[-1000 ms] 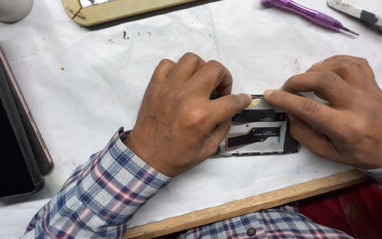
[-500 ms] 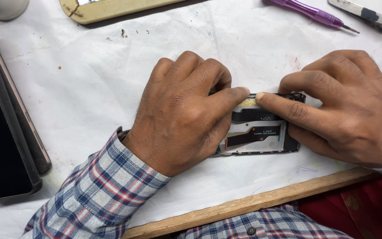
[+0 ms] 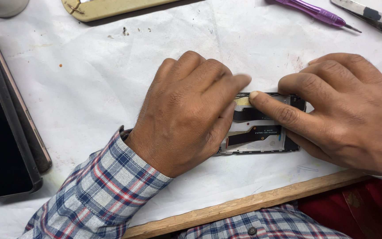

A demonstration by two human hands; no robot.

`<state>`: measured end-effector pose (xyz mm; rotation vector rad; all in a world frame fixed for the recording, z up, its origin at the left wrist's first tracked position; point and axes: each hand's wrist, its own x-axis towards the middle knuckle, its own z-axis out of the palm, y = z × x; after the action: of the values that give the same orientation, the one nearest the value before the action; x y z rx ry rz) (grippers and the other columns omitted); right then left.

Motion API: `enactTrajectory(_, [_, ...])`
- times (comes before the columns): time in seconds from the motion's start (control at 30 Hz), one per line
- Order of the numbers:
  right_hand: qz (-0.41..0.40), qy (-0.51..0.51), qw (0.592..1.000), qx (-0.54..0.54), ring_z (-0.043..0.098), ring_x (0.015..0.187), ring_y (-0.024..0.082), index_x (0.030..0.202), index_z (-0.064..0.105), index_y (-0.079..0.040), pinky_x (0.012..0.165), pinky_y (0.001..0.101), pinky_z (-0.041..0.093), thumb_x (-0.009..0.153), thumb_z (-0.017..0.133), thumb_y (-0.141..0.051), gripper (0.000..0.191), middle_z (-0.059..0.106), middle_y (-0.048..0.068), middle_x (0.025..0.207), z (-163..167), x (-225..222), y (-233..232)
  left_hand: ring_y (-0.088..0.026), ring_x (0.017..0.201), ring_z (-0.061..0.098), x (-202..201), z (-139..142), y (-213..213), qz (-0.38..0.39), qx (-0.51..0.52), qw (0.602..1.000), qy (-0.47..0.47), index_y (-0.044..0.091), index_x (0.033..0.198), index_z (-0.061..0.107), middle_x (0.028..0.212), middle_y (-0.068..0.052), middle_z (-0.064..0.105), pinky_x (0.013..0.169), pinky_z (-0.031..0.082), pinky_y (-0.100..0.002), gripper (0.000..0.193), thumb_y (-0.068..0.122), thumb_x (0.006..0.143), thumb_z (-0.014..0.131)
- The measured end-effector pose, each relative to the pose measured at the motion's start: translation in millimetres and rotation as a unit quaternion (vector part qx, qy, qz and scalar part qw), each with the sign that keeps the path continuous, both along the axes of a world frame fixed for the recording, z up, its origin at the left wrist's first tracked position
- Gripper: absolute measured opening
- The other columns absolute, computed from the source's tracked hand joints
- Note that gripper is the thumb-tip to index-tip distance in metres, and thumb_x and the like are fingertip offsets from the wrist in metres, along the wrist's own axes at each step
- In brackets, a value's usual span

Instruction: The person works on the disassembled internals of a smartphone on a bench, manipulating the motherboard and its flex cables with their fingers, using tweezers and a curved pry tool to lift and reseat small connectors, and pressing components back into place inside the phone chassis.

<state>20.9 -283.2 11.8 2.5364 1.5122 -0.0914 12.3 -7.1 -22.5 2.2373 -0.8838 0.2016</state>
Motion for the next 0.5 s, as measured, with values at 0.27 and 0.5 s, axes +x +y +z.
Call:
enactTrajectory(0.27, [-0.016, 0.004, 1.000, -0.012, 0.067, 0.099, 0.023, 0.138, 0.063, -0.033, 0.099, 0.0481, 0.053, 0.077, 0.073, -0.043, 0.063, 0.070, 0.004, 0.108, 1.4, 2.2, 4.7, -0.022, 0.093, 0.058, -0.7, -0.4, -0.1, 0.010, -0.035, 0.999, 0.031, 0.003, 0.121, 0.065, 0.101, -0.008, 0.065, 0.081, 0.046, -0.040, 0.029, 0.008, 0.094, 0.075])
enactTrajectory(0.5, [-0.017, 0.014, 1.000, -0.007, 0.066, 0.097, 0.022, 0.140, 0.063, -0.031, 0.100, 0.0480, 0.053, 0.078, 0.075, -0.042, 0.064, 0.070, 0.004, 0.107, 2.8, 2.8, 6.0, -0.020, 0.078, 0.051, -1.0, -0.8, -2.6, 0.069, -0.004, 0.998, 0.013, 0.008, 0.095, 0.070, 0.084, -0.005, 0.059, 0.071, 0.040, -0.039, 0.012, 0.016, 0.099, 0.077])
